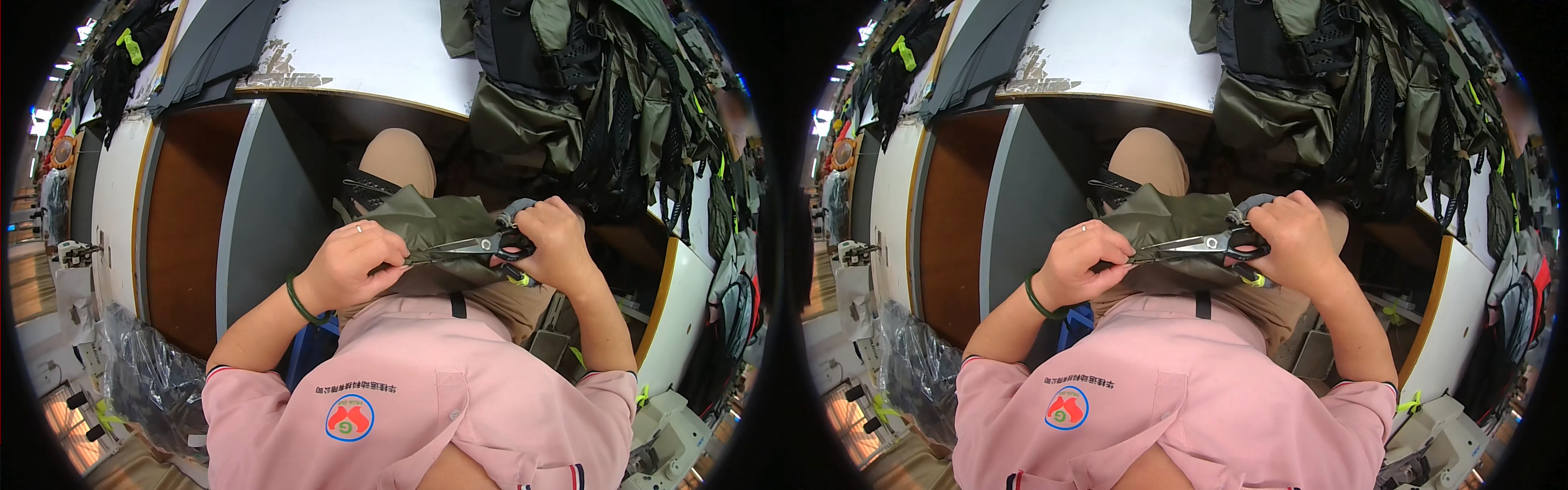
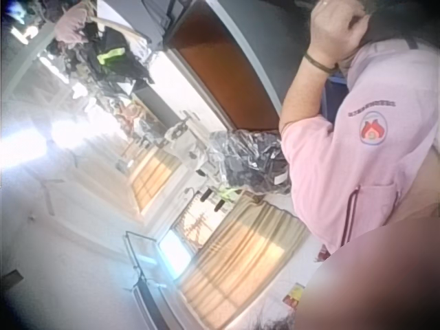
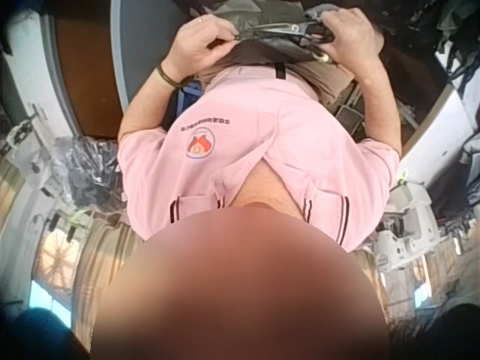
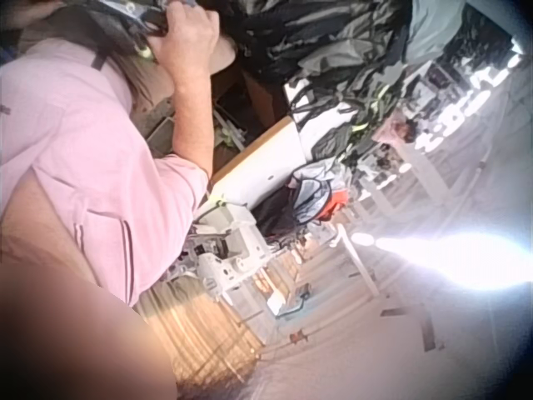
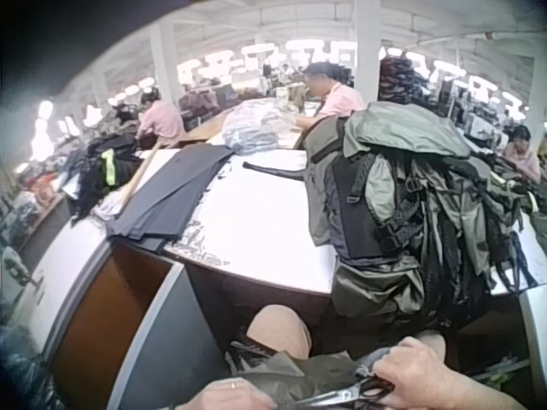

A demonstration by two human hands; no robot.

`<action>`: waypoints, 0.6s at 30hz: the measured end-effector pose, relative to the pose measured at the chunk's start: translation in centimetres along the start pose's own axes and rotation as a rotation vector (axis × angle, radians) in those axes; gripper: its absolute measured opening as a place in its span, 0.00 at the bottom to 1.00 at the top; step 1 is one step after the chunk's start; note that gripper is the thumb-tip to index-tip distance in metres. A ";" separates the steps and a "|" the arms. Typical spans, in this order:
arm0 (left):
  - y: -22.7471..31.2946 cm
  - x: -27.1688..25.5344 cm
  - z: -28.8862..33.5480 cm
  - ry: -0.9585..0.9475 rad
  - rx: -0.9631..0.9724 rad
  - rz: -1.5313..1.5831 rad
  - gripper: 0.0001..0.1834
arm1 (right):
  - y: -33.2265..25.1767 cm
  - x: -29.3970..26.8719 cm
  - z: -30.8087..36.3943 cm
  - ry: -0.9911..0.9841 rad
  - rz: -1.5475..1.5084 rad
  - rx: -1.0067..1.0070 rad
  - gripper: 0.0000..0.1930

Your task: Using scissors to trim and inspect components of olive drab tactical vests or backpacks in a factory setting.

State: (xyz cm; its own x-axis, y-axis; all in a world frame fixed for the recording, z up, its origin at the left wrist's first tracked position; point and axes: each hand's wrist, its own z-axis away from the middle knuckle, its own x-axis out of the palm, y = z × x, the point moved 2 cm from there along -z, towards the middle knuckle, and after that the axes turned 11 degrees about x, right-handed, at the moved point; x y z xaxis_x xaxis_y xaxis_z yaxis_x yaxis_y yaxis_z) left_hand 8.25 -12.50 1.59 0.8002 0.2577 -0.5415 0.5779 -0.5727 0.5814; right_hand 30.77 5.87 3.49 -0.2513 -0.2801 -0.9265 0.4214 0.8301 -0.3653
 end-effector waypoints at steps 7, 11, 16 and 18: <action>0.1 0.3 -0.6 -0.021 0.097 -0.051 0.13 | -0.5 -1.4 -1.0 -0.034 -0.100 -0.055 0.25; 0.3 0.5 -0.9 0.004 0.156 -0.098 0.12 | -0.8 -1.6 -1.3 -0.116 -0.032 -0.086 0.24; 0.5 0.4 -1.0 -0.007 0.181 -0.104 0.11 | -0.5 -1.2 -1.1 -0.172 -0.008 -0.067 0.23; 0.7 0.4 -0.9 -0.006 0.181 -0.103 0.11 | -0.3 -1.0 -0.9 -0.207 0.011 -0.051 0.22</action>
State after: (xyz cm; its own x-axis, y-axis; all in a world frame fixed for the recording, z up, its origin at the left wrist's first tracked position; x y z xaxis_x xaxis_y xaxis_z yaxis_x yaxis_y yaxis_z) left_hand 9.08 -12.08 2.34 0.7374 0.3177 -0.5961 0.6177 -0.6742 0.4048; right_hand 30.07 6.33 4.65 -0.0601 -0.3600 -0.9310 0.3768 0.8555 -0.3551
